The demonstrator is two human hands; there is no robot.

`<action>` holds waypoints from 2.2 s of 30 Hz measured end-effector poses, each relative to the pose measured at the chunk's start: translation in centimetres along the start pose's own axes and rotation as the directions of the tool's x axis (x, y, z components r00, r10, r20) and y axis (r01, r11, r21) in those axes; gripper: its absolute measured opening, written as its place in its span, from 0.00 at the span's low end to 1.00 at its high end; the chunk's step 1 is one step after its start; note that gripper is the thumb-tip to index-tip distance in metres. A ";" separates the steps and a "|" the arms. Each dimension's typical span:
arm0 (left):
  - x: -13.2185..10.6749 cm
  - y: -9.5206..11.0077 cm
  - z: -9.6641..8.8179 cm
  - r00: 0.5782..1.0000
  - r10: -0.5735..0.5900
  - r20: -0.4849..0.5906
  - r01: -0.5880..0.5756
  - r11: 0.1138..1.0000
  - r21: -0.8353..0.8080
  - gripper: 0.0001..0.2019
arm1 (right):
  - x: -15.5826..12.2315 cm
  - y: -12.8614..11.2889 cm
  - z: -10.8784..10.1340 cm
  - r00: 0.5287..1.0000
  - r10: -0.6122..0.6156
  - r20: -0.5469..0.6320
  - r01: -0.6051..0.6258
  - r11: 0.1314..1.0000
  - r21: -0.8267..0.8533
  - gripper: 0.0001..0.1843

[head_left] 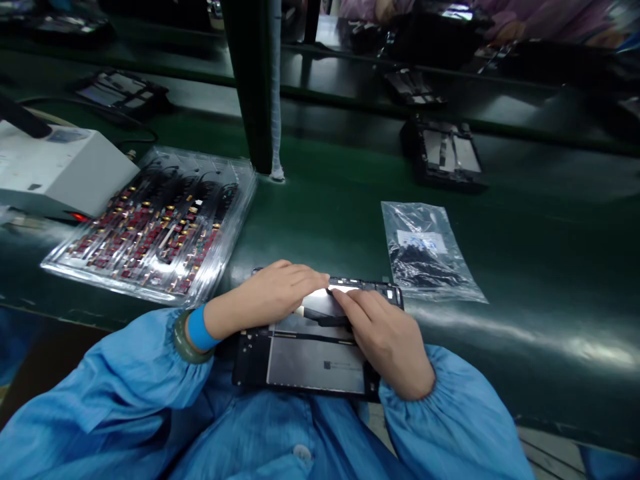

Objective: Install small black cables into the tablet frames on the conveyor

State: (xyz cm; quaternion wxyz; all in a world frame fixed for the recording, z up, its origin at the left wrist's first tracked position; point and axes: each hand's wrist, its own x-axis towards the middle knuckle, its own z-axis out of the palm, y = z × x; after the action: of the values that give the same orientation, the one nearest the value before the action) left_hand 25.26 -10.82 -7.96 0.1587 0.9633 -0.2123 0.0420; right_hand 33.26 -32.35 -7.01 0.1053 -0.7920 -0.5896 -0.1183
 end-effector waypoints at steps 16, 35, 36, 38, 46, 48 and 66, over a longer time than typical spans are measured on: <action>0.2 0.8 -0.2 0.997 0.057 0.061 -0.067 0.982 0.178 0.19 | -1.4 1.6 -0.6 0.994 -0.073 -0.078 0.062 0.989 -0.131 0.14; 0.2 0.8 0.0 0.999 0.050 0.019 -0.052 0.987 0.154 0.19 | -1.4 1.8 0.0 0.997 -0.048 -0.064 0.040 0.992 -0.119 0.13; 0.3 0.8 0.0 0.999 0.051 0.019 -0.053 0.987 0.152 0.19 | -1.4 1.8 0.0 0.997 -0.051 -0.063 0.043 0.991 -0.124 0.13; 0.3 0.8 0.1 0.998 0.055 0.026 -0.058 0.986 0.154 0.19 | -1.2 1.7 -0.2 0.996 -0.066 -0.054 0.058 0.989 -0.139 0.13; 0.4 0.3 -0.1 0.999 0.037 0.032 -0.039 0.997 0.073 0.19 | -2.0 2.2 -1.7 1.000 -0.001 0.026 0.005 0.986 -0.164 0.16; 0.5 0.2 -0.6 1.000 0.012 0.025 -0.011 0.999 -0.040 0.15 | -3.5 2.6 -1.6 0.991 0.122 -0.060 -0.126 0.990 -0.065 0.14; 2.0 0.8 -5.4 0.734 -0.654 -0.181 0.483 0.691 -0.538 0.18 | -11.0 0.8 0.0 0.342 0.794 0.503 -0.708 -0.135 0.693 0.31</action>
State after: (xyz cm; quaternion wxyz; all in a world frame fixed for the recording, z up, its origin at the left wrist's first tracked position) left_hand 26.71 -10.57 -2.34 0.4210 0.8902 0.1317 0.1137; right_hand 31.00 -42.55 -10.41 0.5506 -0.8004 0.0128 0.2369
